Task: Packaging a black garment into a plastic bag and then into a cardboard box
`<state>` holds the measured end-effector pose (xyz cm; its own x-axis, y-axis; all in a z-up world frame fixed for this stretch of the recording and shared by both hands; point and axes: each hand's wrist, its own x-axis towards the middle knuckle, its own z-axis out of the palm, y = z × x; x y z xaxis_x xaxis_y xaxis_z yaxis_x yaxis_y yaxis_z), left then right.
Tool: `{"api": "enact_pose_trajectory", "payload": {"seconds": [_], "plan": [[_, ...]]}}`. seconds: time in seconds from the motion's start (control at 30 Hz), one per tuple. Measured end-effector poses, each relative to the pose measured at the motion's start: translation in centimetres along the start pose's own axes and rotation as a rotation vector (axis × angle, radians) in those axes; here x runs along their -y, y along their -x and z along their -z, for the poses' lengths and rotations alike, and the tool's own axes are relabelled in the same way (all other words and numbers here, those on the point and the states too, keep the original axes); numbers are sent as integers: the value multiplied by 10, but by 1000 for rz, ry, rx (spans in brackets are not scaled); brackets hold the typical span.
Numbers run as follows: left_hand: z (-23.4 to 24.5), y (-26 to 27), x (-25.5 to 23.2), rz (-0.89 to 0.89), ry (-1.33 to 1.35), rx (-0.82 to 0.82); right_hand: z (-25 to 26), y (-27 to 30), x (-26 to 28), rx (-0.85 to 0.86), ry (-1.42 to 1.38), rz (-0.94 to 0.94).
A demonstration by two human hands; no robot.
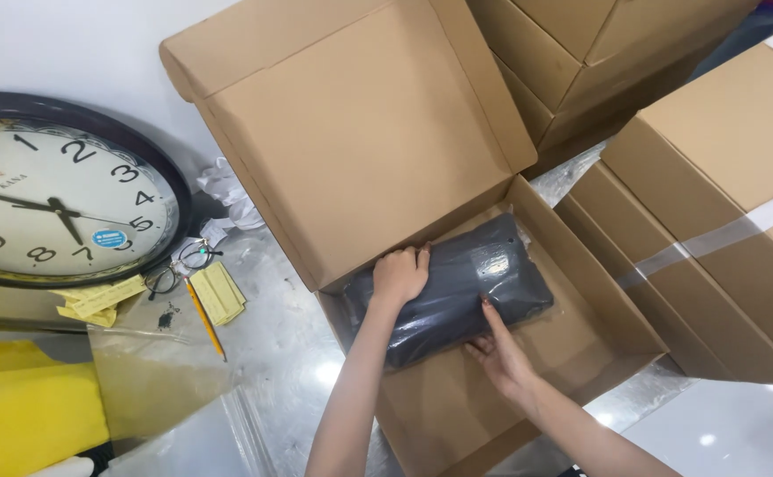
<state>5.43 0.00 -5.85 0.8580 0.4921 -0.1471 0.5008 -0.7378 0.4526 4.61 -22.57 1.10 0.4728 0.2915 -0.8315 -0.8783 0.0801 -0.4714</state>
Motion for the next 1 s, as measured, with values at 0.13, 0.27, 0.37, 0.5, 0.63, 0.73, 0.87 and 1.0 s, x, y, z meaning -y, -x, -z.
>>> {"api": "enact_pose_trajectory", "payload": {"seconds": [0.13,0.27,0.37,0.5,0.63,0.73,0.87,1.0], "plan": [[39,6,-29,154,18,265,-22,28,16,3,-93,36],[76,15,-57,247,69,441,-16,21,22,59,-121,9],[76,20,-54,283,144,505,-11,28,32,50,-97,-49],[88,47,-71,281,138,496,20,4,28,113,-92,-90],[87,64,-79,214,159,342,23,30,44,160,-56,-46],[111,87,-96,182,255,252,35,27,45,202,-65,29],[162,120,-122,184,338,164,35,40,55,280,-13,182],[195,155,-134,213,356,31,20,78,69,369,70,301]]}}
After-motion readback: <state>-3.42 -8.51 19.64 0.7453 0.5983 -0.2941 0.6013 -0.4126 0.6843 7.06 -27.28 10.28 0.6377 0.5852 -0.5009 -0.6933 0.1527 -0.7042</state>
